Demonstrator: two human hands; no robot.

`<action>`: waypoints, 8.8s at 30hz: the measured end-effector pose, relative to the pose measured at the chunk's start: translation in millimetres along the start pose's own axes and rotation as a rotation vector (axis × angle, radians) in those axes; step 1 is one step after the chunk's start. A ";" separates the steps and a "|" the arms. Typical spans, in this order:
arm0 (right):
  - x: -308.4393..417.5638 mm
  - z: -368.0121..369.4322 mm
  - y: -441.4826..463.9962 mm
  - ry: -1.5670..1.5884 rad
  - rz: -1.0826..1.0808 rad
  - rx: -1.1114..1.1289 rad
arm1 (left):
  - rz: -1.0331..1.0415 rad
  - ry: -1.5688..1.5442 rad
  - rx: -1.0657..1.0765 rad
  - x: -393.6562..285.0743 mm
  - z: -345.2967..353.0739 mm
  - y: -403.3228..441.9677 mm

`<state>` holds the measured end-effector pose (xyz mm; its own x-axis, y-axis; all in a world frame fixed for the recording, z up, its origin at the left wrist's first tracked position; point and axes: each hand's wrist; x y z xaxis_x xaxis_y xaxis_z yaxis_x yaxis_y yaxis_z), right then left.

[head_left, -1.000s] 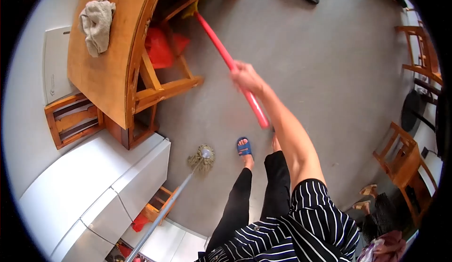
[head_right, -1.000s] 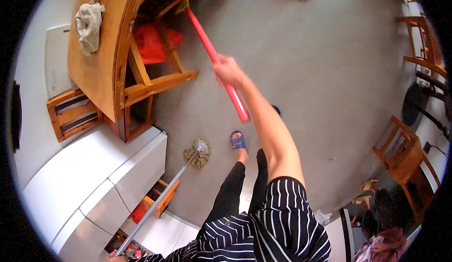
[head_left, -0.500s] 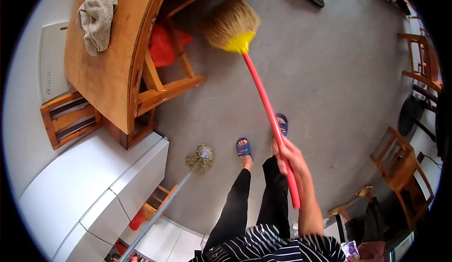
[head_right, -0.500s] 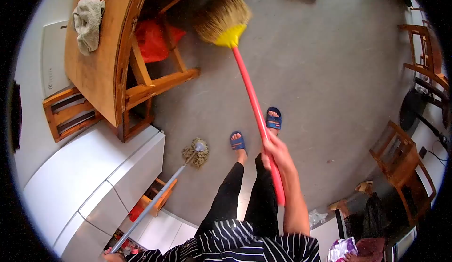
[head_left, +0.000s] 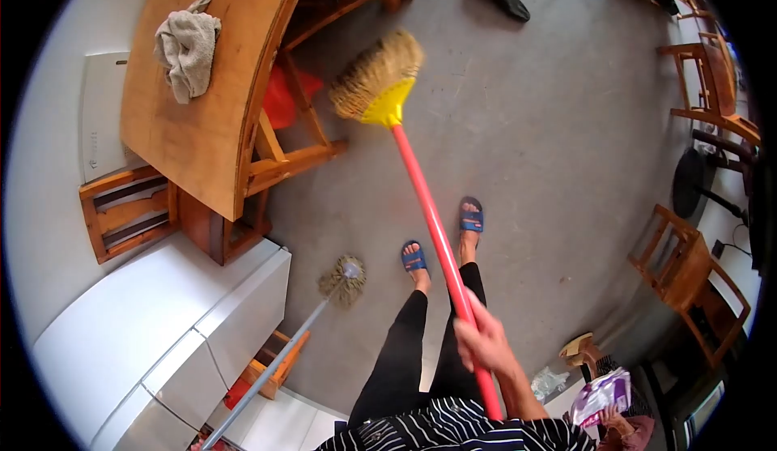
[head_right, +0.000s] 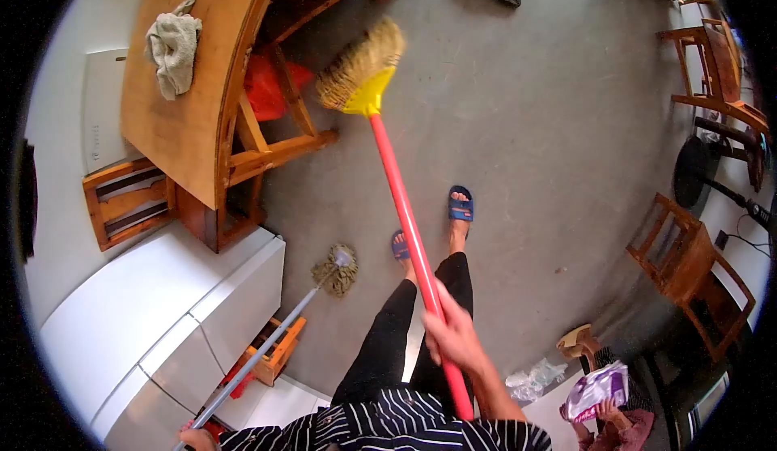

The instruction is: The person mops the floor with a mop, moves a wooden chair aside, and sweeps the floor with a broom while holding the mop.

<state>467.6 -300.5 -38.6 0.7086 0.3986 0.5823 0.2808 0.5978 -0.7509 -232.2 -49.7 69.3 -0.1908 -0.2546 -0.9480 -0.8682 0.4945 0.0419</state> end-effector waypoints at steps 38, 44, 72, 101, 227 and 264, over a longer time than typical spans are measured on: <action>98.9 -45.1 81.0 -0.069 -0.399 -0.169 | 0.180 -0.066 0.048 -38.0 28.5 -35.1; 45.6 -145.1 7.7 0.046 -0.303 -0.232 | 0.161 -0.002 0.034 -28.5 24.0 -29.9; -58.5 -72.7 -89.3 -0.599 -0.103 -0.078 | 0.250 -0.203 0.327 -116.8 61.4 -223.5; -117.9 -138.4 -319.9 -0.301 -0.204 -0.380 | 0.358 -0.333 0.554 -134.1 95.7 -305.2; -140.9 593.7 12.8 -0.533 0.363 0.489 | -0.123 -0.475 -0.359 -35.8 -293.6 -325.3; 107.1 741.6 128.2 -1.326 -0.620 0.486 | -0.108 -0.253 -0.454 -79.8 -147.3 -361.0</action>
<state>99.5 334.6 158.6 -0.5747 0.1650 0.8016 -0.1129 0.9541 -0.2773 29.0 -330.4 176.3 -0.0213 -0.0482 -0.9986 -0.9984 0.0531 0.0187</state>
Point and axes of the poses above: each hand's wrist, its own y-axis towards the middle knuckle, its own z-axis out of the palm, x = y × z, and after that the axes turned 1 degree about -y, right-handed
